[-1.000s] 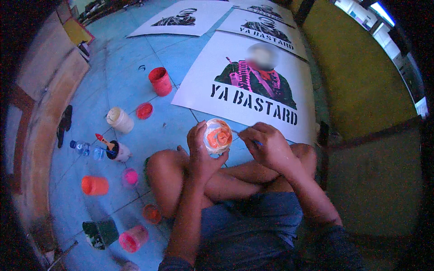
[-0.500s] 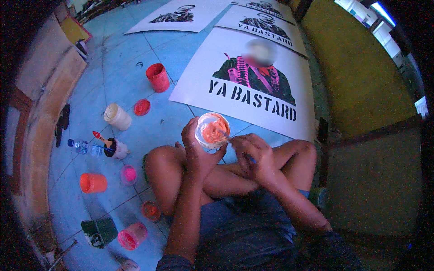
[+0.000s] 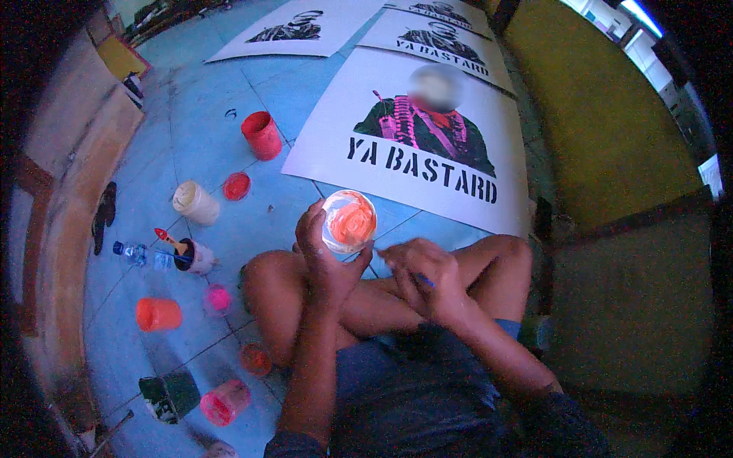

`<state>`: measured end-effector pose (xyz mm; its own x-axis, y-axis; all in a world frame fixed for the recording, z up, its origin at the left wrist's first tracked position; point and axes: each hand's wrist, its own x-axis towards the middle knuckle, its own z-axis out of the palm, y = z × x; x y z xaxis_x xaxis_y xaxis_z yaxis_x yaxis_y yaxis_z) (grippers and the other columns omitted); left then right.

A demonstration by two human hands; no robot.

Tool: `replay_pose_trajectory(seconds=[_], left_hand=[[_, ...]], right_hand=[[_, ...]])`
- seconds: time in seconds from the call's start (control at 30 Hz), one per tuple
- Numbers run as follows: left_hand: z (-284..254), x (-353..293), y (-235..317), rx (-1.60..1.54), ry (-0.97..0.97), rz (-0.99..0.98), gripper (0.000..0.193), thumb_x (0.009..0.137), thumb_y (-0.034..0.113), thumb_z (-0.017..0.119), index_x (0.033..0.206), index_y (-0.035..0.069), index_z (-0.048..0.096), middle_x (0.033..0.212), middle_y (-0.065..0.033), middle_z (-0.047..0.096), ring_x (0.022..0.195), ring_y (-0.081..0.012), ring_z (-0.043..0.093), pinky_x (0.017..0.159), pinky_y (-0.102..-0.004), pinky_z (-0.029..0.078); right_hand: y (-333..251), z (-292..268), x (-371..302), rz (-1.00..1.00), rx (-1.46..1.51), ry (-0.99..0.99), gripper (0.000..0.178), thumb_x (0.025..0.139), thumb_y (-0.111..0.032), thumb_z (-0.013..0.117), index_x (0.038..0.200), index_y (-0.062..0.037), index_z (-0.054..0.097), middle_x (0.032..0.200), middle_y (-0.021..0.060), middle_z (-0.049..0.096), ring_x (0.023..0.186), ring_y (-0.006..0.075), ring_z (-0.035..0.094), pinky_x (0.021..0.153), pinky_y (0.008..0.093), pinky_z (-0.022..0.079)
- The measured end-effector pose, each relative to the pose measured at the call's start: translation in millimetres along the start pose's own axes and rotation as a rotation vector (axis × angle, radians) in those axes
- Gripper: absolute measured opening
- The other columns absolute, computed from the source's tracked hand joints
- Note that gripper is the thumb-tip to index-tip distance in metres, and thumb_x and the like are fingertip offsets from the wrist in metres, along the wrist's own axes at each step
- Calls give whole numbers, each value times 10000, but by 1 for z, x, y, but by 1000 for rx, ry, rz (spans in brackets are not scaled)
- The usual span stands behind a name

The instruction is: The person scoops white paint from a large container into a smaller cup, then mixes it with a stick. They apply the white paint to a poster on the floor using their hand, then mix orange paint into the white paint and continue mixing.

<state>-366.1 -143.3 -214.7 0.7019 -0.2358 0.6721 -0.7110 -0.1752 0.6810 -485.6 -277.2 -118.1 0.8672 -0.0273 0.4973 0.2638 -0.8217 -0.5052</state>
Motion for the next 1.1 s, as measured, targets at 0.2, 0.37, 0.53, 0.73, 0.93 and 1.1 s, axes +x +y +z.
replay_pose_trajectory(seconds=[0.2, 0.37, 0.53, 0.73, 0.93, 1.1], left_hand=[[-2, 3, 5, 29, -13, -17, 952, 587, 159, 874, 1345, 61, 306, 1359, -210, 408, 1228, -386, 420, 1037, -508, 329], [1, -2, -7, -54, 1, -34, 989, 578, 172, 883, 1363, 64, 291, 1370, -199, 389, 1250, -384, 397, 1049, -501, 317], [0, -2, -4, -44, 19, -54, 990, 578, 175, 884, 1362, 62, 290, 1373, -205, 378, 1254, -384, 389, 1056, -495, 311], [-2, 1, -3, -18, 37, -50, 983, 580, 175, 887, 1354, 60, 292, 1355, -212, 397, 1245, -391, 398, 1059, -502, 312], [-4, 1, 2, 41, -1, -8, 953, 596, 172, 879, 1346, 66, 300, 1365, -211, 402, 1238, -395, 409, 1054, -503, 316], [0, -4, -4, 15, -12, -2, 939, 605, 181, 874, 1342, 63, 305, 1376, -209, 394, 1246, -394, 403, 1051, -506, 319]], right_hand=[[4, -3, -8, -14, 15, -57, 250, 740, 83, 647, 975, -3, 638, 971, 149, 684, 837, 302, 660, 724, 391, 537], [15, 14, -14, 62, 29, 34, 344, 708, 71, 671, 1043, 1, 643, 988, 152, 679, 861, 299, 662, 743, 388, 539], [10, 32, -31, 73, 38, -27, 348, 697, 74, 676, 1035, -3, 640, 1000, 150, 676, 857, 306, 656, 725, 387, 534], [6, 18, -24, -38, -44, -29, 379, 684, 72, 687, 1050, -16, 643, 983, 149, 674, 857, 304, 650, 721, 388, 533], [13, 6, -4, 106, -66, 6, 292, 709, 70, 673, 991, -2, 641, 961, 152, 684, 825, 298, 656, 703, 383, 538], [3, 13, -13, 112, 85, -46, 224, 746, 86, 643, 953, 1, 634, 945, 162, 682, 803, 308, 654, 686, 388, 537]])
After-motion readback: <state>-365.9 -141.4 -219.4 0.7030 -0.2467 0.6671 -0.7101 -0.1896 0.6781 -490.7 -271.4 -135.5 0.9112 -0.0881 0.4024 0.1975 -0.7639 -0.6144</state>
